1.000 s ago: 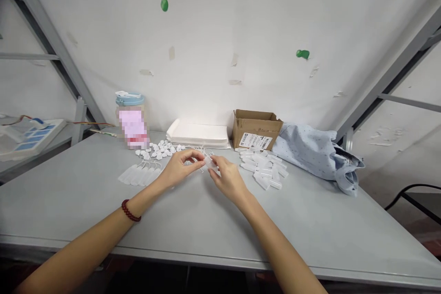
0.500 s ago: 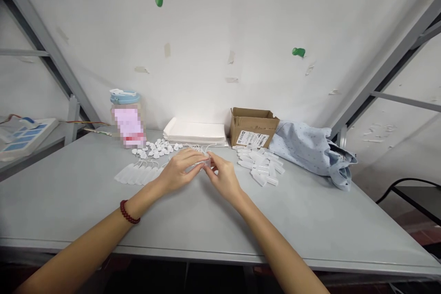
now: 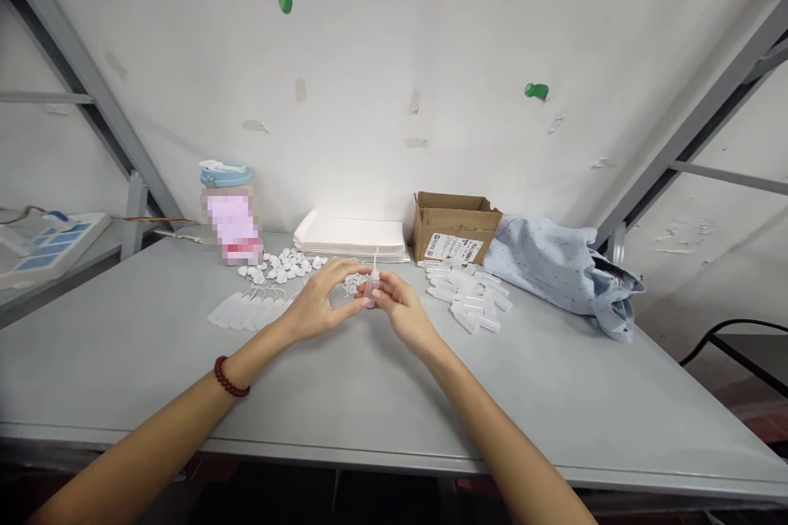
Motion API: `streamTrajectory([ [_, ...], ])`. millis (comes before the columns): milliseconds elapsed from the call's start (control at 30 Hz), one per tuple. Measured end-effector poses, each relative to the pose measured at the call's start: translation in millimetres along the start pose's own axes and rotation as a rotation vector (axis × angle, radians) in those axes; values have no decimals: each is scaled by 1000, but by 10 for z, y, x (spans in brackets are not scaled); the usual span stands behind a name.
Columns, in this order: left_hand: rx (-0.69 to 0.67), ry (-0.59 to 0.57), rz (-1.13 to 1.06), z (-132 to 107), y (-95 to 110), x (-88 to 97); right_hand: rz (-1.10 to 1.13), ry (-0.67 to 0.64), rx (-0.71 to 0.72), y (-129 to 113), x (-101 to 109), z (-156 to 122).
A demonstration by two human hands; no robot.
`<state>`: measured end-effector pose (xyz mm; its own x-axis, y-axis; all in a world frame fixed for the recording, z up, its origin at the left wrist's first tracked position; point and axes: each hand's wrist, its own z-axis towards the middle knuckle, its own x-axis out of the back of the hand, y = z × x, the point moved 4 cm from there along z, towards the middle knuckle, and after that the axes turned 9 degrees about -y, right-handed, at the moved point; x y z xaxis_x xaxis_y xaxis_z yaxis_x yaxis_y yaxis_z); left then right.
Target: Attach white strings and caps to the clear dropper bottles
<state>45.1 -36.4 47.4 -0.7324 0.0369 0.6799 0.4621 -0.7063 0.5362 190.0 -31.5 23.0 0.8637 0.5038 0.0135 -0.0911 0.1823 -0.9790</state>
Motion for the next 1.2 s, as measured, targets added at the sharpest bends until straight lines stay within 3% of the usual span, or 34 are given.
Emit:
streamTrajectory([
  [367, -94, -75, 185, 11, -48, -52, 261, -113, -130, 78, -37, 0],
  [633, -112, -110, 238, 9, -16, -41, 230, -147, -149, 148, -49, 23],
  [700, -107, -107, 241, 8, -25, 24, 61, -92, -132, 169, -27, 25],
  [833, 32, -24, 255, -9, -157, 324, -611, 37, 52, 164, -23, 12],
  [1000, 233, 29, 259, -74, -394, 630, -1208, -183, 198, 312, -227, 138],
  [1200, 276, -12, 231, -121, -527, 663, -1468, -328, 308, 452, -324, 566],
])
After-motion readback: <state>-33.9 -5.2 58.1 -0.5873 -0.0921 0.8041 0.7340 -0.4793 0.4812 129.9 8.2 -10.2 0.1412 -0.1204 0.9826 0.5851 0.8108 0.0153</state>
